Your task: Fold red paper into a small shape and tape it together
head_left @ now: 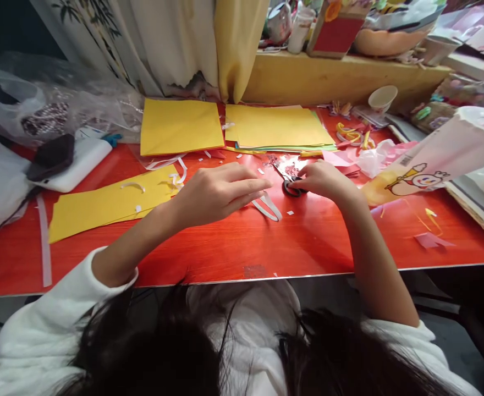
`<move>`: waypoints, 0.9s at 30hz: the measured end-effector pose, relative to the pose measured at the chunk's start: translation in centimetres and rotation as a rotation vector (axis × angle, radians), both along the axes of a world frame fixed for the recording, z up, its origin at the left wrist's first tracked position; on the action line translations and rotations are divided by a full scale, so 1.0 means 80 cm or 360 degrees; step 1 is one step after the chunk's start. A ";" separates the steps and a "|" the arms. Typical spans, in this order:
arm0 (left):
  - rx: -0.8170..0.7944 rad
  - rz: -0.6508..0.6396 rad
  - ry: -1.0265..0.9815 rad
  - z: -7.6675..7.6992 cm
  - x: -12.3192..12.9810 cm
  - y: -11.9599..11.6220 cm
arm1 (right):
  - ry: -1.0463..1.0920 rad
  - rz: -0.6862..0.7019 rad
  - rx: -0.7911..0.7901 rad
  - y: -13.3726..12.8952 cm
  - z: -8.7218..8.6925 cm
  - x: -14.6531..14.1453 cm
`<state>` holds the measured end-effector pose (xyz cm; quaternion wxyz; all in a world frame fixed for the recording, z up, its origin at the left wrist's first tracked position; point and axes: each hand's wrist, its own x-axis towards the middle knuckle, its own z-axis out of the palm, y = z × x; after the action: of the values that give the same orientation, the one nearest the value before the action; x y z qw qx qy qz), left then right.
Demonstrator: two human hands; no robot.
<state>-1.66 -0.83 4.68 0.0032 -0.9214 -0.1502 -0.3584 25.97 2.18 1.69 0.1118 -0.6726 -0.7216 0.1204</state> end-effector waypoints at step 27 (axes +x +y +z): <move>-0.1307 -0.0094 -0.0452 -0.013 0.007 0.005 | 0.1962 0.0326 -0.0110 -0.033 0.020 -0.006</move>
<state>-1.06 -0.45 3.67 -0.3946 -0.7917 -0.2530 -0.3919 25.49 -0.45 3.32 0.4737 -0.4099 -0.5809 0.5197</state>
